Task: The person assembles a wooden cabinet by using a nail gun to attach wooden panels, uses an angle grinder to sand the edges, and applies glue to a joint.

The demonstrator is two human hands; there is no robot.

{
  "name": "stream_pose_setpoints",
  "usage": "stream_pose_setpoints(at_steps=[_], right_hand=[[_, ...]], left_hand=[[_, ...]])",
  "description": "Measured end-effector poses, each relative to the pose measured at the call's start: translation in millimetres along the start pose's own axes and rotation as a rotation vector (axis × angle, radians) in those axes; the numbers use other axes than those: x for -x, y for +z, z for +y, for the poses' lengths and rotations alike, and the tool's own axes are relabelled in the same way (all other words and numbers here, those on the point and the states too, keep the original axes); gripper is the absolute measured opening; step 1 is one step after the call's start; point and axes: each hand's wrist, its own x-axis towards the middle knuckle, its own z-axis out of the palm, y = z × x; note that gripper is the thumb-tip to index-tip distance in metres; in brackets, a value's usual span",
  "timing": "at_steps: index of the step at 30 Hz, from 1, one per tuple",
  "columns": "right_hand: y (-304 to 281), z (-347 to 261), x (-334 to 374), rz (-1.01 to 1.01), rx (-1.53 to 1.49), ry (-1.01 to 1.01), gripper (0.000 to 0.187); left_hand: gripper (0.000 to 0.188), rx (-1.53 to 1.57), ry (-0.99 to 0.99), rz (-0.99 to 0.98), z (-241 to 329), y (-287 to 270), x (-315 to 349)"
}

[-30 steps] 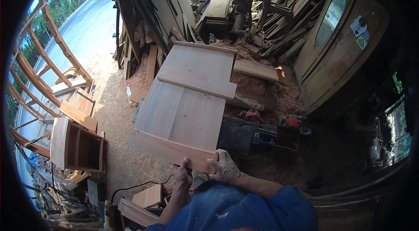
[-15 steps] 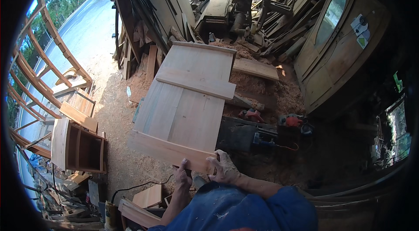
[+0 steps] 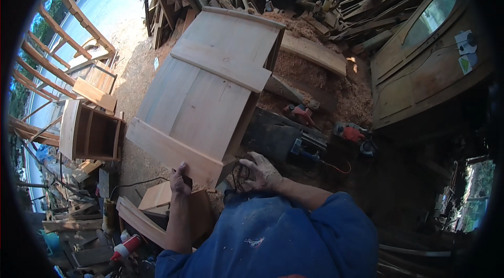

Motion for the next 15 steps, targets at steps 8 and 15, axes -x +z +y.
stream_pose_setpoints(at_steps=[8,15], right_hand=[[-27.0,245.6,108.2,0.084,0.345,0.609,0.070],[-16.9,319.2,144.2,-0.040,0.357,0.699,0.054]], left_hand=[[0.044,-0.089,-0.084,0.105,11.6,-13.9,9.0],[0.050,-0.077,-0.113,0.152,16.6,-21.3,20.6]])
